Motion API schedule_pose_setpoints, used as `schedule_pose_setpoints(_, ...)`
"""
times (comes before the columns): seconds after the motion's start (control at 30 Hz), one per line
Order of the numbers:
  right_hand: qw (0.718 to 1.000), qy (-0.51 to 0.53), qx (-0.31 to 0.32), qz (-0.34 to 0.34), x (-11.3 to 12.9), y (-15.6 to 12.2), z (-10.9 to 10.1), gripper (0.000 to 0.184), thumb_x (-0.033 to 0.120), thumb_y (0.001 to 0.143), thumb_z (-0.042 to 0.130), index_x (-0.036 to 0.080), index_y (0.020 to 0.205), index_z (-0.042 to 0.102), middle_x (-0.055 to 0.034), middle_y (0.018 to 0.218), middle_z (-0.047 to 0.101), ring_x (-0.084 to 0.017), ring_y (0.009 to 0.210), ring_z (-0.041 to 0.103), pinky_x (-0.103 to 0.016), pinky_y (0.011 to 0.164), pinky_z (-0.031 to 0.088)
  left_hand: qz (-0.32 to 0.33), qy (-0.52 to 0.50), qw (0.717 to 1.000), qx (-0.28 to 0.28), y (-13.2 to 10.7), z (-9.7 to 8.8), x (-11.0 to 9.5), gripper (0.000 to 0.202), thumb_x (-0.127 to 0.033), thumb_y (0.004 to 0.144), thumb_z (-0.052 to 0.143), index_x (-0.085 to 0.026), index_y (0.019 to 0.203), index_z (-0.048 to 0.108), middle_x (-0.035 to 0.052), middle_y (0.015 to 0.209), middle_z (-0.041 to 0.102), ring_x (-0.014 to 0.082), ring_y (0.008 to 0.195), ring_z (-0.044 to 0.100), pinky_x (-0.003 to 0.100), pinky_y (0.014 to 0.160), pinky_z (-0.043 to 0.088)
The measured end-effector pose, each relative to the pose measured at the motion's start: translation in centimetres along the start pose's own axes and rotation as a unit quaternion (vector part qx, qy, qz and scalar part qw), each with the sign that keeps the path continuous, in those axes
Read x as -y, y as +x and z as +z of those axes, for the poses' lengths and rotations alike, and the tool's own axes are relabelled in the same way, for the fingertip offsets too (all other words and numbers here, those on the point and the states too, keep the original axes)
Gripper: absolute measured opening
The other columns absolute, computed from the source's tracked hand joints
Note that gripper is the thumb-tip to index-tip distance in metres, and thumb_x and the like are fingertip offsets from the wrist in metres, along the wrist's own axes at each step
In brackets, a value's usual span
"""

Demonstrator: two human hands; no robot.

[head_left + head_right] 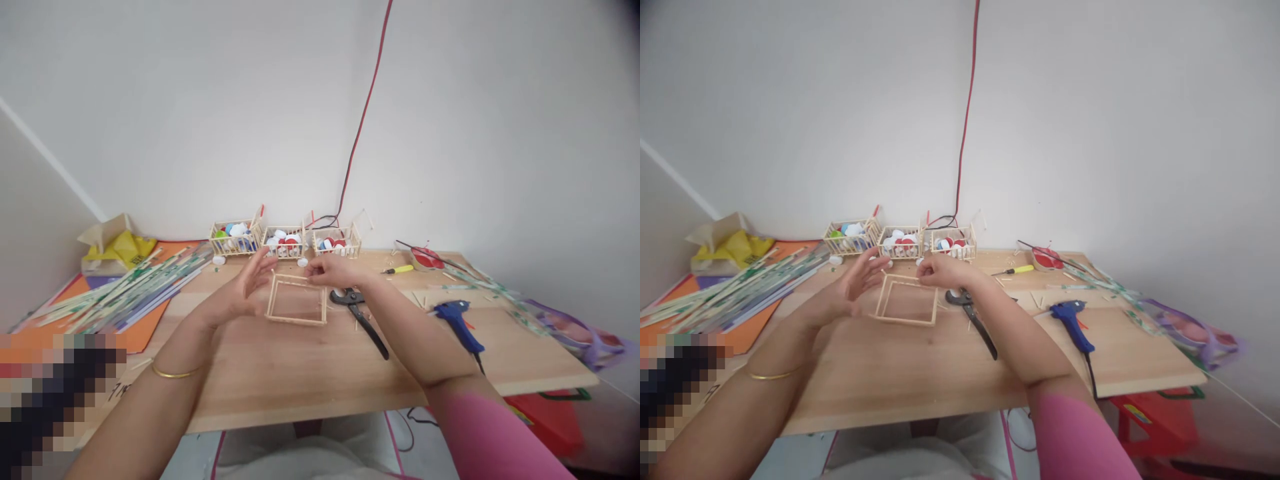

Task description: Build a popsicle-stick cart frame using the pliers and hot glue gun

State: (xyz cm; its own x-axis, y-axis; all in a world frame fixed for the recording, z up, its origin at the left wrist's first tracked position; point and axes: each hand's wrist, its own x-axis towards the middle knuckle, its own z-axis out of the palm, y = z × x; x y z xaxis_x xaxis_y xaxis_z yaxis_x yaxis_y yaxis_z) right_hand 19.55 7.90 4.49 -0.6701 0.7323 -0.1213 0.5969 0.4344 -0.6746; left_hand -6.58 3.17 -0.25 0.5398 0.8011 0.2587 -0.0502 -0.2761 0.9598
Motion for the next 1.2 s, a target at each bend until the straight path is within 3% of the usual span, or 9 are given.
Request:
schedule_pose_setpoints(0.1,1.000,0.005,0.004,0.002,-0.2,0.7,0.2,0.014,0.025,0.071,0.055,0.015,0.076,0.064,0.0043,0.061,0.053,-0.009,0.055,0.044,-0.021,0.053,0.032,-0.022,0.101,0.994,0.039,-0.3,0.3,-0.1,0.129,-0.047,0.052,0.082,-0.031,0.147,-0.004,0.0175,0.154,0.013,0.0333,0.140,0.014,0.052,0.110,0.018)
schedule_pose_setpoints(0.2,1.000,0.008,-0.006,0.005,-0.7,1.2,0.4,0.017,0.030,0.074,0.055,0.015,0.078,0.064,0.0044,0.062,0.052,-0.009,0.056,0.043,-0.021,0.053,0.031,-0.030,0.203,0.978,0.032,-0.4,0.8,-0.3,0.134,-0.039,0.048,0.085,-0.027,0.148,-0.003,0.0179,0.155,0.007,0.0353,0.140,0.012,0.052,0.110,0.017)
schedule_pose_setpoints(0.3,0.999,0.007,-0.032,0.009,-1.3,1.5,0.8,0.024,0.037,0.077,0.052,0.016,0.074,0.064,0.0046,0.059,0.049,-0.009,0.054,0.041,-0.021,0.054,0.030,-0.038,0.264,0.964,0.013,-0.3,1.3,-0.3,0.124,-0.033,0.054,0.083,-0.026,0.148,0.002,0.0168,0.154,0.011,0.0348,0.139,0.017,0.051,0.111,0.019)
schedule_pose_setpoints(0.5,0.994,0.013,-0.108,0.004,-1.8,1.0,0.8,0.034,0.039,0.085,0.042,0.016,0.074,0.064,0.0014,0.066,0.055,-0.012,0.063,0.048,-0.024,0.063,0.036,-0.054,0.301,0.952,-0.002,-0.2,1.5,-0.3,0.115,-0.027,0.061,0.077,-0.024,0.148,0.003,0.0177,0.151,0.022,0.0322,0.137,0.025,0.048,0.112,0.020)
schedule_pose_setpoints(0.7,0.971,0.062,-0.233,0.006,-2.3,-2.1,0.9,0.030,0.042,0.080,0.055,0.016,0.086,0.068,-0.0006,0.074,0.063,-0.014,0.067,0.054,-0.025,0.061,0.038,-0.075,0.293,0.953,0.005,-0.2,1.5,0.1,0.124,-0.028,0.057,0.080,-0.023,0.148,-0.003,0.0200,0.152,0.017,0.0338,0.137,0.025,0.048,0.111,0.022)
schedule_pose_setpoints(0.83,0.969,0.084,-0.231,0.015,-2.7,-2.8,2.2,0.031,0.040,0.076,0.061,0.016,0.096,0.066,-0.0034,0.084,0.066,-0.014,0.073,0.058,-0.025,0.065,0.043,-0.061,0.285,0.956,0.011,-0.2,1.7,0.6,0.123,-0.026,0.058,0.079,-0.024,0.148,-0.006,0.0210,0.151,0.020,0.0344,0.137,0.026,0.050,0.110,0.023)
schedule_pose_setpoints(0.97,0.973,-0.012,-0.230,0.028,-2.5,-1.4,3.5,0.027,0.024,0.072,0.063,0.015,0.098,0.064,-0.0051,0.094,0.067,-0.015,0.086,0.060,-0.026,0.075,0.044,-0.066,0.285,0.956,0.011,-0.2,2.0,0.7,0.121,-0.026,0.060,0.078,-0.025,0.148,-0.005,0.0191,0.152,0.018,0.0326,0.138,0.024,0.049,0.110,0.023)
schedule_pose_setpoints(1.07,0.976,-0.065,-0.201,0.044,-2.3,0.1,4.1,0.029,0.020,0.068,0.066,0.016,0.096,0.065,-0.0050,0.091,0.068,-0.016,0.081,0.060,-0.027,0.072,0.044,-0.085,0.289,0.953,0.013,-0.2,2.2,0.5,0.120,-0.027,0.060,0.078,-0.025,0.148,-0.004,0.0171,0.153,0.016,0.0315,0.138,0.023,0.047,0.111,0.023)
schedule_pose_setpoints(1.2,0.980,-0.062,-0.182,0.045,-2.2,1.2,4.6,0.029,0.018,0.068,0.065,0.016,0.097,0.064,-0.0038,0.086,0.068,-0.015,0.076,0.061,-0.025,0.067,0.043,-0.103,0.299,0.948,0.018,-0.2,2.1,0.1,0.120,-0.030,0.060,0.078,-0.025,0.148,-0.004,0.0165,0.153,0.017,0.0324,0.137,0.026,0.047,0.110,0.024)
